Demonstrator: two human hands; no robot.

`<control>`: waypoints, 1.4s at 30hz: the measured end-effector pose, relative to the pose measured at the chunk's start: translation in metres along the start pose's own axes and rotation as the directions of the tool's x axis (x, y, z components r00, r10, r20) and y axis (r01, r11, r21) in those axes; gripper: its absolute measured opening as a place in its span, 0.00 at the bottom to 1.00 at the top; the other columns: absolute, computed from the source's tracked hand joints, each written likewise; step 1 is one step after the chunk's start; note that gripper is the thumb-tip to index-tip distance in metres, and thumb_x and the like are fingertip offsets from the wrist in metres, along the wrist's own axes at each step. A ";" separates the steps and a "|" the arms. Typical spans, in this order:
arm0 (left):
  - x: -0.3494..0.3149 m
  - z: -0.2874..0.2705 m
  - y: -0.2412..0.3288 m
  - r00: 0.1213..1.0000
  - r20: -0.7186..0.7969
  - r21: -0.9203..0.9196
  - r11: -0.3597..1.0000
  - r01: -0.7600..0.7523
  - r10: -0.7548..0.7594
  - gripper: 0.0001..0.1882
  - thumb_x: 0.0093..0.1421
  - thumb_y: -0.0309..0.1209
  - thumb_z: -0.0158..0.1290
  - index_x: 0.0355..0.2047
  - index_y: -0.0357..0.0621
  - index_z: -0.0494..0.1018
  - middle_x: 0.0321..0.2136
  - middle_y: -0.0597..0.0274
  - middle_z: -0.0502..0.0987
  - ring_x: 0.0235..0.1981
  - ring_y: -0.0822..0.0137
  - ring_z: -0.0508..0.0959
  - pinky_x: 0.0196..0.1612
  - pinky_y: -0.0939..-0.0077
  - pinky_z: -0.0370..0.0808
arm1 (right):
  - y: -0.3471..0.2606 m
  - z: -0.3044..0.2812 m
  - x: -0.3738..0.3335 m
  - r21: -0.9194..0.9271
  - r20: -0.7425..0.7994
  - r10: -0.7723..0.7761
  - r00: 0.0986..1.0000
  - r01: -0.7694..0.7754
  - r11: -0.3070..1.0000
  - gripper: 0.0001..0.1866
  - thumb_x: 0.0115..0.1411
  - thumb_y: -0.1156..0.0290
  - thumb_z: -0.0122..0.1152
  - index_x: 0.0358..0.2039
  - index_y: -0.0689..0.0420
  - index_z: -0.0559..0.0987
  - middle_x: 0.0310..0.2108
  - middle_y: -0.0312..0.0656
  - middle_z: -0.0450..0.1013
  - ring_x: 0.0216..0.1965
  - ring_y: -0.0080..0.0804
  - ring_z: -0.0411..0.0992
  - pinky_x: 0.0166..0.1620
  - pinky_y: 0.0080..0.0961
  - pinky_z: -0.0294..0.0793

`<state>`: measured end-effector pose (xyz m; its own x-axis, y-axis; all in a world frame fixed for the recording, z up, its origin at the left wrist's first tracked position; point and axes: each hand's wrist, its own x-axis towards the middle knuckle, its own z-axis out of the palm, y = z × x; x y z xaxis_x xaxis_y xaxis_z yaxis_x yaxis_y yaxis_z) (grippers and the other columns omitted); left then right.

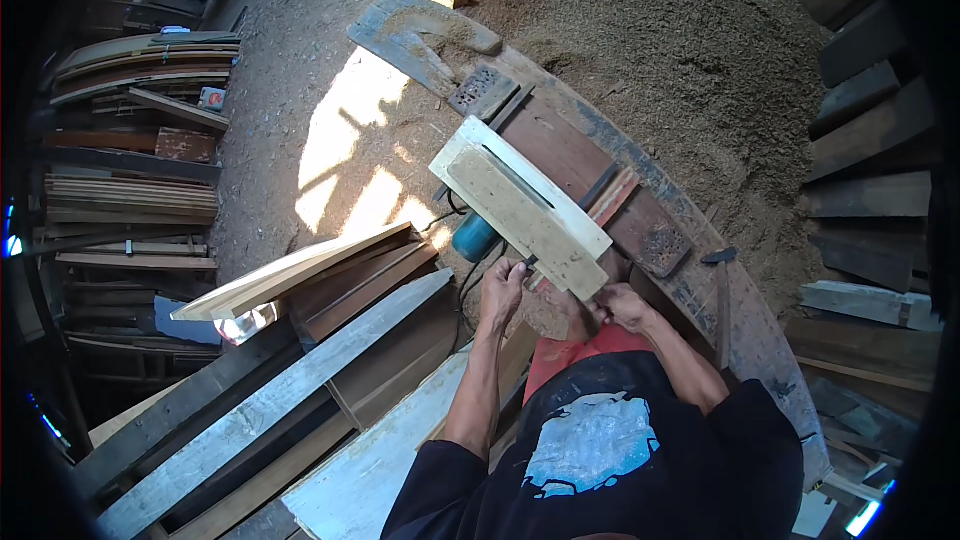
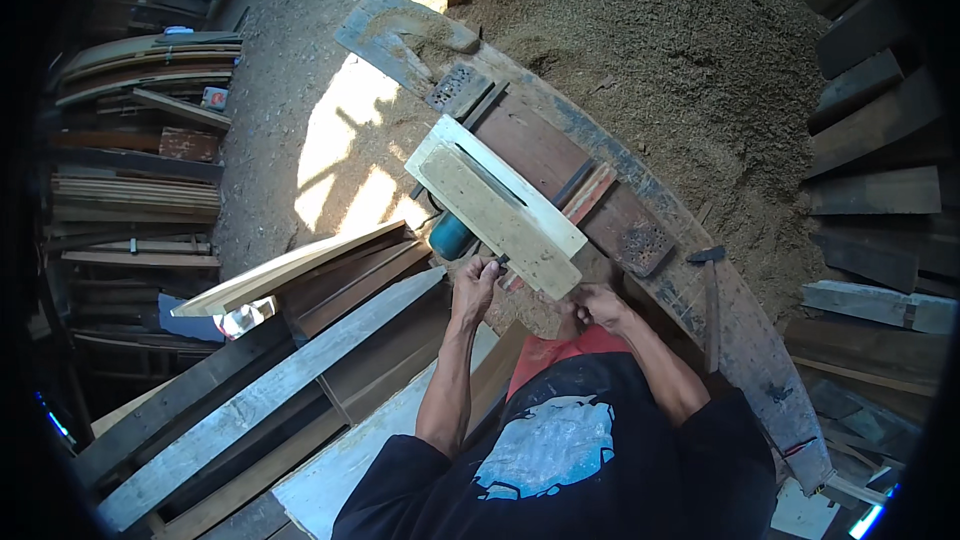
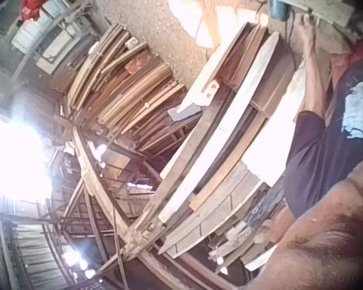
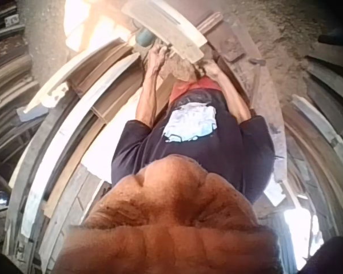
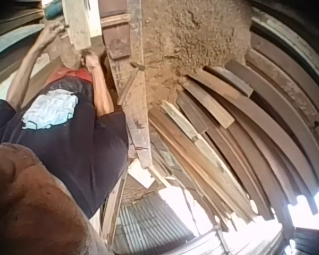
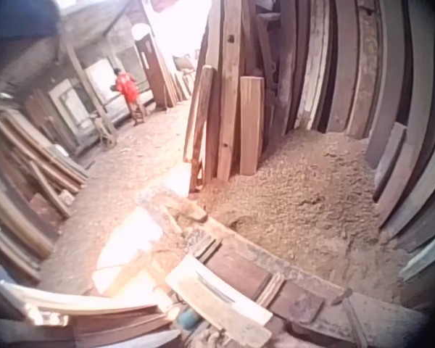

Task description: The person organizes boards and a power saw on a workbench, uses a hammer to fix wood pieces in place, and then ties a cord around the structure.

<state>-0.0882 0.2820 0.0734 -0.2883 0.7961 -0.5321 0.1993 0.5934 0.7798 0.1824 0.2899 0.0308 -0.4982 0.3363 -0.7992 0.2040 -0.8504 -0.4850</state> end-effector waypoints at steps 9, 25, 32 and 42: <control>0.004 0.003 -0.020 0.999 -0.044 -0.068 0.997 -0.030 0.027 0.09 0.65 0.30 0.52 0.33 0.35 0.77 0.27 0.64 0.80 0.29 0.75 0.74 0.35 0.76 0.71 | -0.042 0.049 0.076 0.787 0.085 -0.118 0.989 0.006 0.617 0.12 0.67 0.63 0.52 0.37 0.55 0.81 0.30 0.34 0.78 0.28 0.20 0.72 0.30 0.22 0.71; -0.004 -0.003 0.018 1.000 -0.022 0.104 0.994 0.017 -0.015 0.10 0.65 0.31 0.53 0.33 0.36 0.77 0.25 0.65 0.79 0.27 0.76 0.71 0.33 0.76 0.69 | -0.046 0.047 0.091 0.762 0.057 -0.098 0.994 0.021 0.648 0.12 0.66 0.63 0.52 0.38 0.56 0.81 0.30 0.35 0.78 0.29 0.21 0.73 0.30 0.23 0.72; -0.003 -0.002 0.016 0.999 -0.035 0.131 0.991 0.024 -0.020 0.09 0.65 0.29 0.53 0.33 0.34 0.76 0.25 0.60 0.80 0.28 0.73 0.76 0.34 0.74 0.72 | -0.044 0.050 0.094 0.757 0.058 -0.094 0.994 0.017 0.653 0.12 0.66 0.63 0.53 0.38 0.56 0.81 0.31 0.35 0.78 0.29 0.22 0.73 0.31 0.23 0.72; 0.000 -0.003 0.005 1.000 -0.017 0.070 0.998 0.004 -0.003 0.09 0.65 0.30 0.53 0.33 0.35 0.76 0.26 0.62 0.79 0.28 0.74 0.73 0.35 0.75 0.71 | -0.036 0.051 0.097 0.752 0.062 -0.083 0.995 0.008 0.659 0.12 0.66 0.64 0.53 0.38 0.56 0.81 0.31 0.36 0.78 0.29 0.23 0.73 0.31 0.24 0.72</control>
<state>-0.0903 0.2844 0.0780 -0.3046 0.7920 -0.5291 0.2630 0.6039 0.7525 0.0832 0.3327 -0.0108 -0.5649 0.3799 -0.7325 -0.5035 -0.8620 -0.0588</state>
